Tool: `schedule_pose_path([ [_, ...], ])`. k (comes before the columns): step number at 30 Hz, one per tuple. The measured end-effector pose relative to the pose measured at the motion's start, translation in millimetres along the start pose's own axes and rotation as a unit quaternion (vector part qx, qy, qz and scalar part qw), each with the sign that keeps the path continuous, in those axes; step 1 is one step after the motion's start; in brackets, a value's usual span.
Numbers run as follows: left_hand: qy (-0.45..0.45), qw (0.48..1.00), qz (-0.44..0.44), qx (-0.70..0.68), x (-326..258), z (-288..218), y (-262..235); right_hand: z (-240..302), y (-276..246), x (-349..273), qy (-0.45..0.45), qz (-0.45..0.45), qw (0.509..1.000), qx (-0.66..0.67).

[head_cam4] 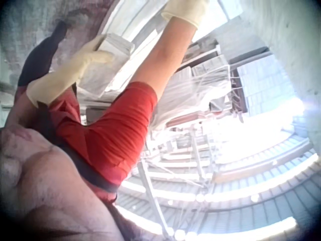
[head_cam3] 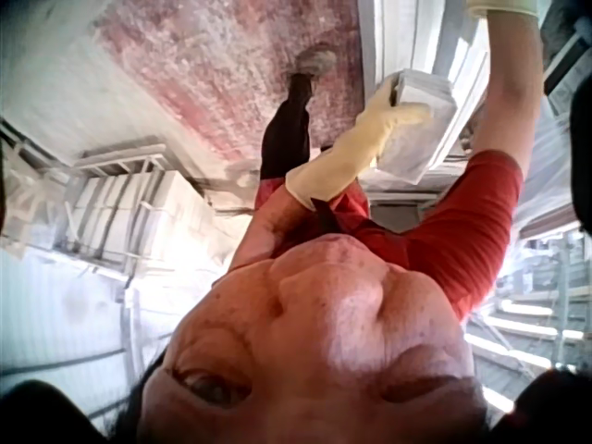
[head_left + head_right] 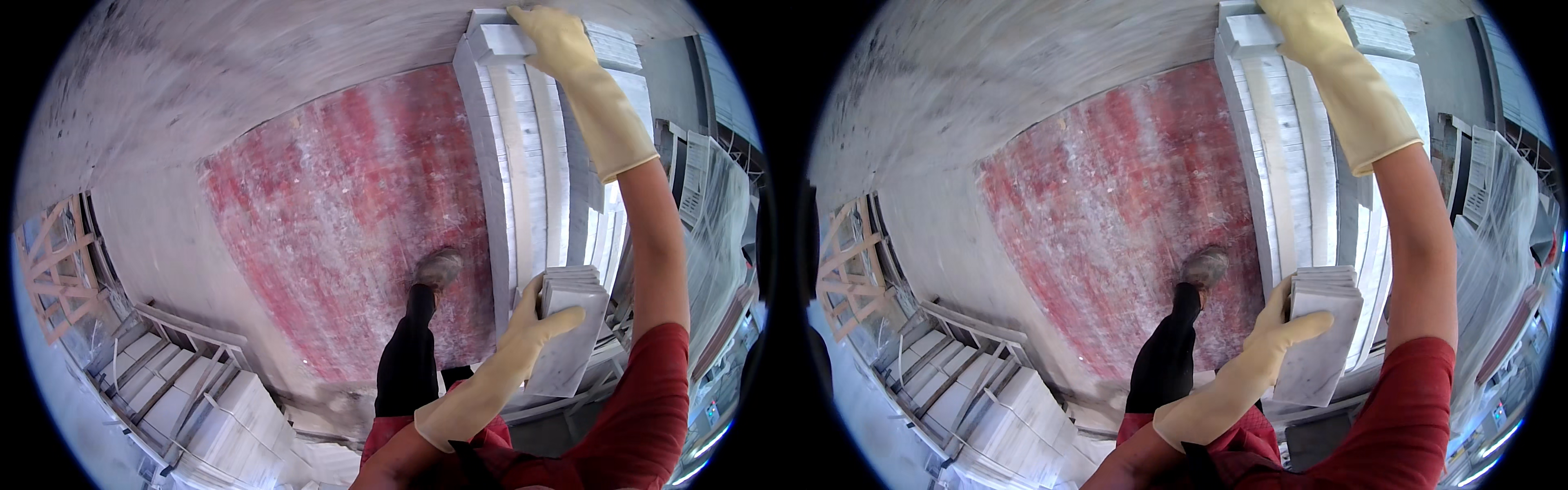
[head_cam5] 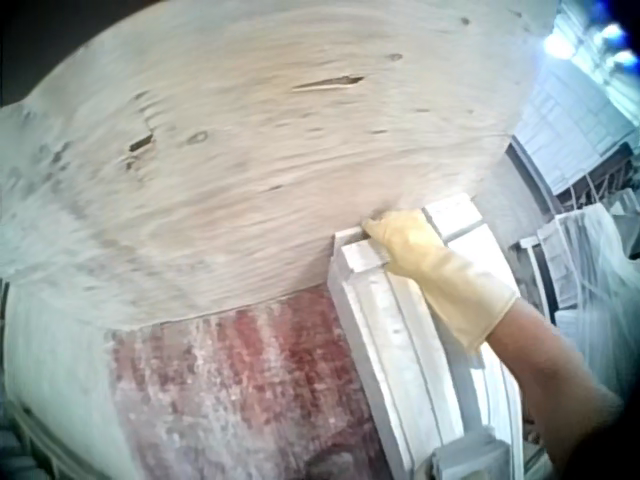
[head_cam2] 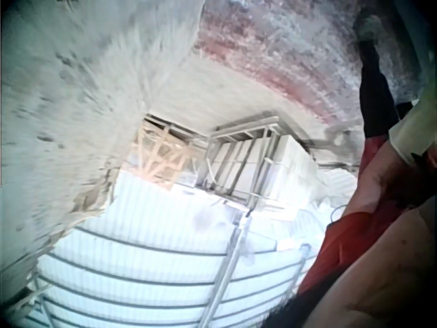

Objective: The person picks up rectangular white tiles from a stack on the floor and places them one by one onto a large metal mesh conveyor belt. The tiles are arranged in neat rows on the belt, which appears to be part of a drying or processing line.

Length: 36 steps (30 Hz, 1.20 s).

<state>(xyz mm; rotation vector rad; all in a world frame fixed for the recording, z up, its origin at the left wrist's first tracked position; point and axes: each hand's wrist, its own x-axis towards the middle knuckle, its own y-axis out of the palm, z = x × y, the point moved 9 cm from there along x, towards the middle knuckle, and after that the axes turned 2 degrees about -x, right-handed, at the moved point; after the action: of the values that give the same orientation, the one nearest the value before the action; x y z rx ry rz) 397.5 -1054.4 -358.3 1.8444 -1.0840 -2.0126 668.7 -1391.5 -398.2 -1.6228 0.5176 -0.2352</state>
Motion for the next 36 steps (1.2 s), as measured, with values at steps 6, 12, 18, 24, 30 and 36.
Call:
schedule_pose_path([
  [6, -0.015, 1.000, -0.004, 0.021, 0.6, 1.8, -0.1, 7.5, -11.6, -3.5, -0.027, -0.022, 0.999, -0.003],
  [12, -0.021, 0.999, -0.003, 0.024, 1.3, 7.4, 7.5, -7.3, -0.1, 1.2, -0.048, -0.048, 0.998, 0.008],
  [18, -0.043, 0.999, 0.001, 0.033, 2.3, 15.8, 12.0, 10.1, 5.9, -7.1, -0.023, 0.045, 0.995, -0.086],
  [24, -0.047, 0.997, 0.037, -0.044, -3.4, 20.0, 19.6, -3.0, 35.9, -11.5, -0.027, -0.064, 0.997, -0.035],
  [30, -0.028, 0.998, 0.036, -0.048, -5.9, 35.4, 18.2, -36.6, 41.3, -63.2, 0.078, 0.091, 0.993, 0.007],
  [36, -0.044, 0.990, 0.079, -0.105, -16.1, 57.6, 21.6, -35.1, 39.2, -235.6, 0.203, 0.204, 0.944, 0.164],
])
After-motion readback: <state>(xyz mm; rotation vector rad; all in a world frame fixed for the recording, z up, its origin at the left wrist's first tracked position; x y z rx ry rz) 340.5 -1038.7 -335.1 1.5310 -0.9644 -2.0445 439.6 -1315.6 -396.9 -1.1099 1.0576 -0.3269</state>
